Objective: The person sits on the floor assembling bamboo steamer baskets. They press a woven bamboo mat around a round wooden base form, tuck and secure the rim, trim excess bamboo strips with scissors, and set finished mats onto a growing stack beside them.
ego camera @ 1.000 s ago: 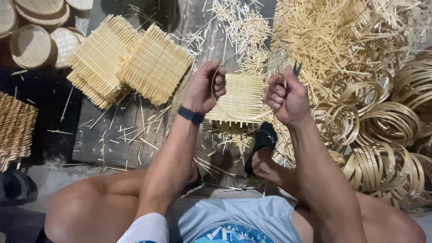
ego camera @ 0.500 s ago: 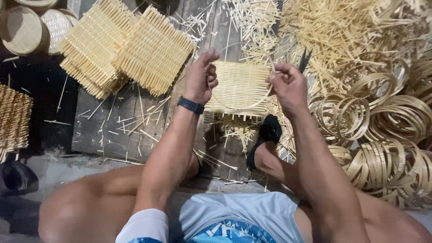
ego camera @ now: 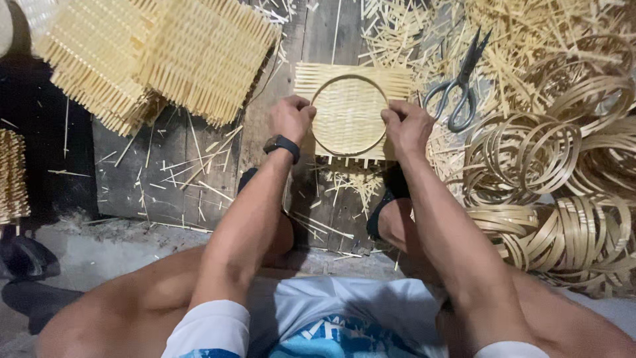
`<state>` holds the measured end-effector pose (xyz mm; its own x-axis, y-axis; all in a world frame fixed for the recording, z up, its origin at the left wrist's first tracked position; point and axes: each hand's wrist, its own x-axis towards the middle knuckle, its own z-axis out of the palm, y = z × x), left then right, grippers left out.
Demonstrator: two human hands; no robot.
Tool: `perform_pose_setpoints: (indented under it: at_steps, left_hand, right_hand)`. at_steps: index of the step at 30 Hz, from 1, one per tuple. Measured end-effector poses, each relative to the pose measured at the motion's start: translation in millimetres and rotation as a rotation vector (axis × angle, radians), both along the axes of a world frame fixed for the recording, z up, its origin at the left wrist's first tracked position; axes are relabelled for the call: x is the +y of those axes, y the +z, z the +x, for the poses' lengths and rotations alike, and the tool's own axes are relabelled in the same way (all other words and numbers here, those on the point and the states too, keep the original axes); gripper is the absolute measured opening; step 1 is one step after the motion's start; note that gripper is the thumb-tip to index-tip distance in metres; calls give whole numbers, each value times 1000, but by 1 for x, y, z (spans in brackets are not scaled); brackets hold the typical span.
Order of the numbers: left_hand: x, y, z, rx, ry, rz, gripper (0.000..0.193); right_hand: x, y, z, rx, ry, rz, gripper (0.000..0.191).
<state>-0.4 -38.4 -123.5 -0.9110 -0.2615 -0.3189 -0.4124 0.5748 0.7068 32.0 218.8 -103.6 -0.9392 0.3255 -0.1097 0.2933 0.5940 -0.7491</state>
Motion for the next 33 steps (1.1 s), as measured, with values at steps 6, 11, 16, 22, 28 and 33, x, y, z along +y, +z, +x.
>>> perform_pose_setpoints:
  at_steps: [6, 11, 16, 22, 28, 33]
  left_hand:
    - [-5, 3, -8, -33, -19, 111, 21]
    - [-4, 6, -9, 7, -31, 55, 17]
    - [-8, -4, -13, -73, 4, 181, 15]
    - [-17, -22, -17, -89, 4, 316, 18]
    - [-21, -27, -18, -75, -50, 317, 18]
    - [-21, -16, -20, -99, -63, 306, 18]
  right_hand:
    - [3, -1, -1, -32, -3, -58, 22]
    - [4, -4, -2, -18, -8, -31, 20]
    - [6, -5, -1, -67, -30, -77, 20]
    - [4, 1, -5, -185, -80, -102, 24]
    - [16, -9, -7, -239, -36, -212, 26]
    - [28, -12, -15, -275, -28, -447, 26]
